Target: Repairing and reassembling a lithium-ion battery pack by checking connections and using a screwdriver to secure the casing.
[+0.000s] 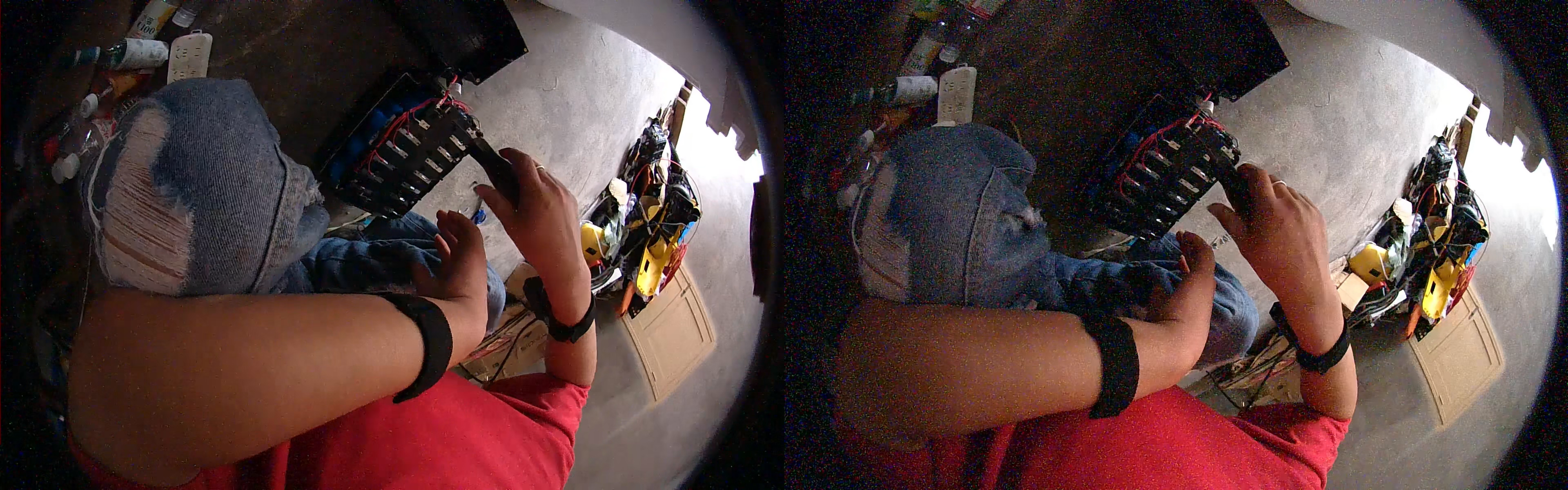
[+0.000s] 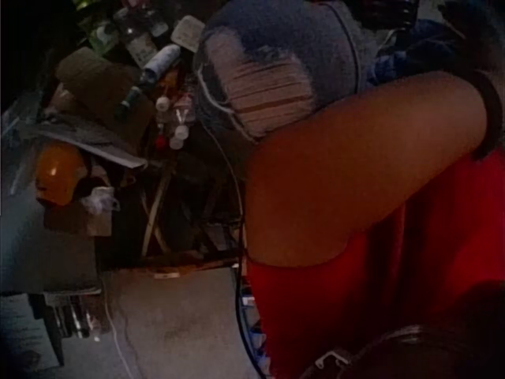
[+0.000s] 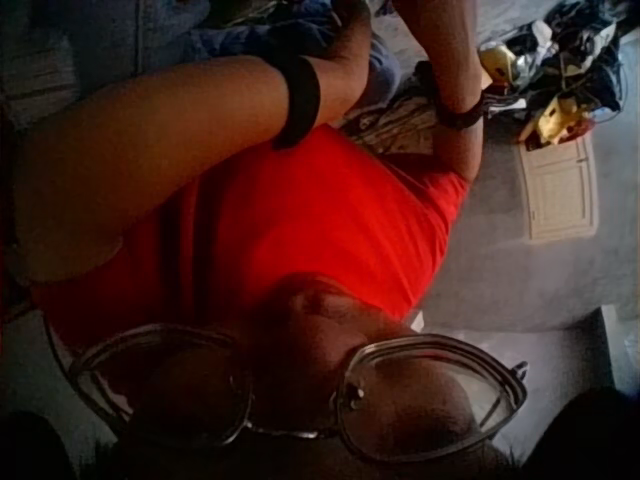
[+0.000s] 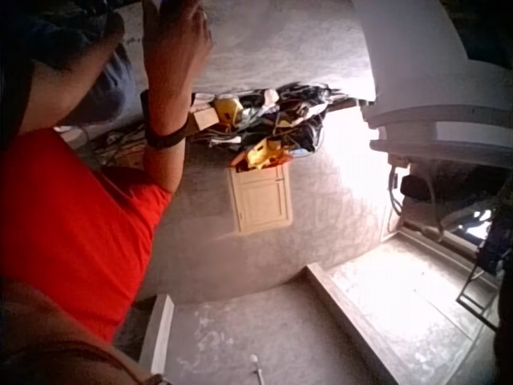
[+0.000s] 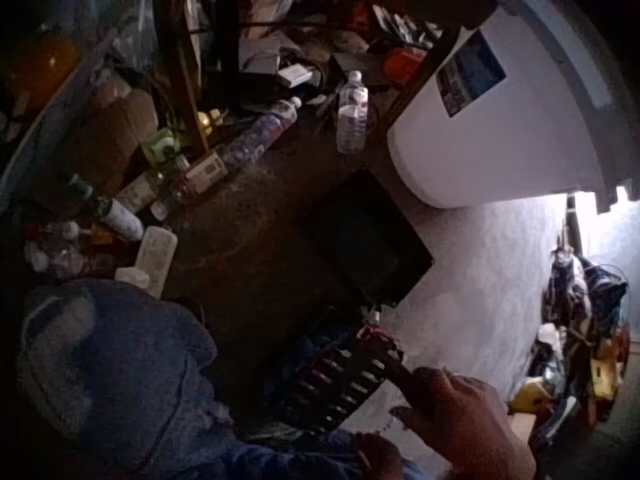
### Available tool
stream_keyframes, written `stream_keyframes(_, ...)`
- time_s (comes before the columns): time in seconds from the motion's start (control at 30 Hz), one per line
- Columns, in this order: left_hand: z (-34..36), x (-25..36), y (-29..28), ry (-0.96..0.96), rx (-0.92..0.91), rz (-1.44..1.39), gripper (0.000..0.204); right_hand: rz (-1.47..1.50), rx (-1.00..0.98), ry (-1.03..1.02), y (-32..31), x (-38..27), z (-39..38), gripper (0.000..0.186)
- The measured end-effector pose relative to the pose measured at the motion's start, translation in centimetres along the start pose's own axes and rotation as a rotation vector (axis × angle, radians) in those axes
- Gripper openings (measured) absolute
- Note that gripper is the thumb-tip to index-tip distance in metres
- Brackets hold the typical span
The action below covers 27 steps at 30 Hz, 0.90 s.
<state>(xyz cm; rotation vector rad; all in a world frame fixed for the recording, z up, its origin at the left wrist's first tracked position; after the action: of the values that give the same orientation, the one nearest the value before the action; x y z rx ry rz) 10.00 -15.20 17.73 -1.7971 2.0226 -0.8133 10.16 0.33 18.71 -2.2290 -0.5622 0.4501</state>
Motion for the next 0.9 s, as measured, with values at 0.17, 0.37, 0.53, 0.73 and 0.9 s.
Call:
stream_keyframes(0.17,-1.2,-0.9,1.8,-0.3,-0.062,-0.084,0.043,-0.062,-0.015,-0.033,0.7,0.0,0.0,0.033)
stream_keyframes(0.37,-3.1,1.3,1.8,-0.11,0.302,0.085,0.058,0.049,0.044,0.166,0.1,0.4,0.1,0.028)
stream_keyframes(0.53,0.5,-2.2,0.2,-0.467,-0.007,-0.226,0.066,0.152,0.001,0.178,0.1,1.1,0.2,0.029)
stream_keyframes(0.73,0.6,3.1,0.2,-0.215,-0.018,-0.034,0.059,0.12,0.084,0.202,-0.9,2.1,-2.3,0.03)
stream_keyframes(0.9,2.5,3.2,1.0,-0.098,-0.128,0.036,0.049,0.328,0.377,0.304,-1.8,7.7,-8.3,0.032)
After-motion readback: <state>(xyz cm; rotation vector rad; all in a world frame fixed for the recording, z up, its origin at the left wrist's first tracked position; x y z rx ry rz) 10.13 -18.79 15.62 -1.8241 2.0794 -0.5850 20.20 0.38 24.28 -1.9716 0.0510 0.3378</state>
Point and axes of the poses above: each hand's wrist, its own z-axis towards the middle knuckle, its own y-axis out of the palm, x = y × z, the point moved 8 cm from there along z, towards the middle knuckle, and after that the axes turned 6 degrees about -x, right-handed, at the moved point
